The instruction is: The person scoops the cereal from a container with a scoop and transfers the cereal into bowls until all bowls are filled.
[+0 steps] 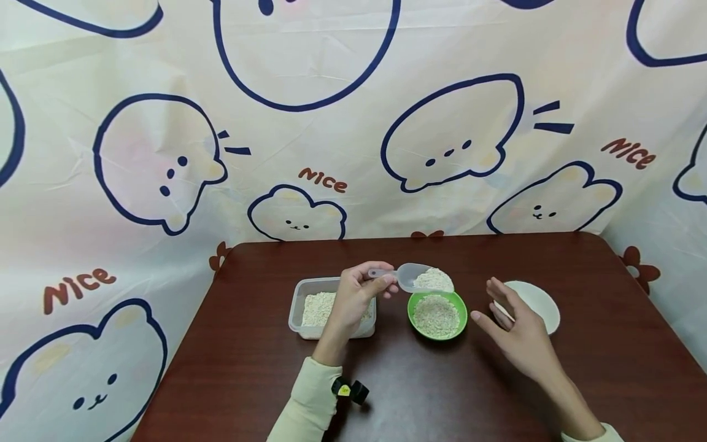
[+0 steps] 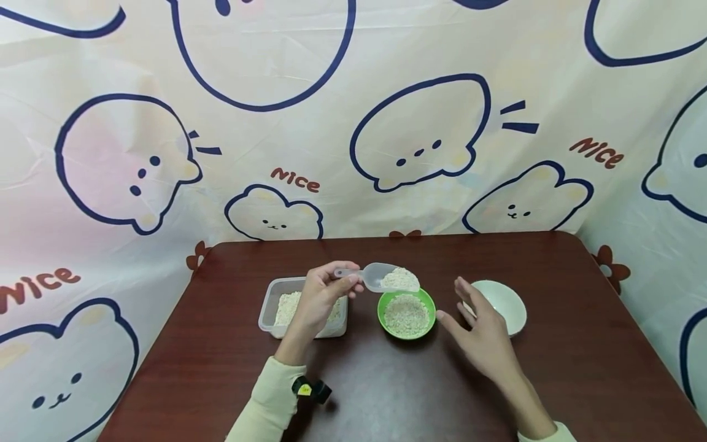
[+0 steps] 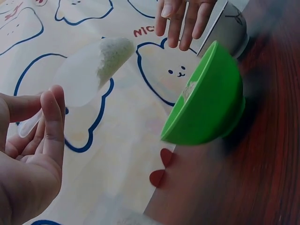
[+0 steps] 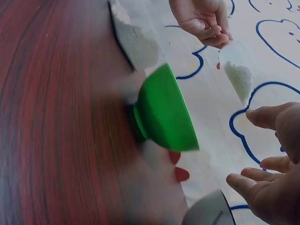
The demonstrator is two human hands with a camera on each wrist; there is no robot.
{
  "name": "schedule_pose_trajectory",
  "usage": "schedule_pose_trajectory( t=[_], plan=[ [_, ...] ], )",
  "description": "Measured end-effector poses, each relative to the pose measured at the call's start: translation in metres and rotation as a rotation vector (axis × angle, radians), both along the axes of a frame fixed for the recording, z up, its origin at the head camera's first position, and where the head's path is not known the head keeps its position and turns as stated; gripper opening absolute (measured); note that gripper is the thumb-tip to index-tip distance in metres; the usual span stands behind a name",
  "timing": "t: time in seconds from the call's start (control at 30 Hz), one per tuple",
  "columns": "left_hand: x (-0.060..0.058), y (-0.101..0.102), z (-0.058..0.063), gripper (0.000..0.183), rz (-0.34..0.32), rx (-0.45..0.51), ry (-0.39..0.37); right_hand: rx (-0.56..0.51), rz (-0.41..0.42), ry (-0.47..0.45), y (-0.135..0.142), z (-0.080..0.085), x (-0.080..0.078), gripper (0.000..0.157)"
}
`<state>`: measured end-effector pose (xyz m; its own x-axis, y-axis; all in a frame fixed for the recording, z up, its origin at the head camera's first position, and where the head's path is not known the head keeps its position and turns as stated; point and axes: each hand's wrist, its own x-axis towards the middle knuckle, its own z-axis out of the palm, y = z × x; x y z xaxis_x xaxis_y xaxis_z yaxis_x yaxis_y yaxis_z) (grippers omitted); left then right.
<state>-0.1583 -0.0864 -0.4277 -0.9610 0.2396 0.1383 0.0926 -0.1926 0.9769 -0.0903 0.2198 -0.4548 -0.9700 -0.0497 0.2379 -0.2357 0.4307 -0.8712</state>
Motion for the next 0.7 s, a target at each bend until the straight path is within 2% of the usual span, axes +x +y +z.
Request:
schedule_pose_trajectory(
  t=[0.37, 0.7],
  plan=[
    [-0.004, 0.033, 0.001, 0.024, -0.036, -0.031, -0.007, 0.035, -0.094, -0.022, 0.031, 0.006, 0.005, 0.079],
    [-0.009, 0.060, 0.001, 0.024, -0.068, -0.035, 0.019, 0.105, -0.184, -0.007, 0.061, 0.001, 0.009, 0.082]
  ],
)
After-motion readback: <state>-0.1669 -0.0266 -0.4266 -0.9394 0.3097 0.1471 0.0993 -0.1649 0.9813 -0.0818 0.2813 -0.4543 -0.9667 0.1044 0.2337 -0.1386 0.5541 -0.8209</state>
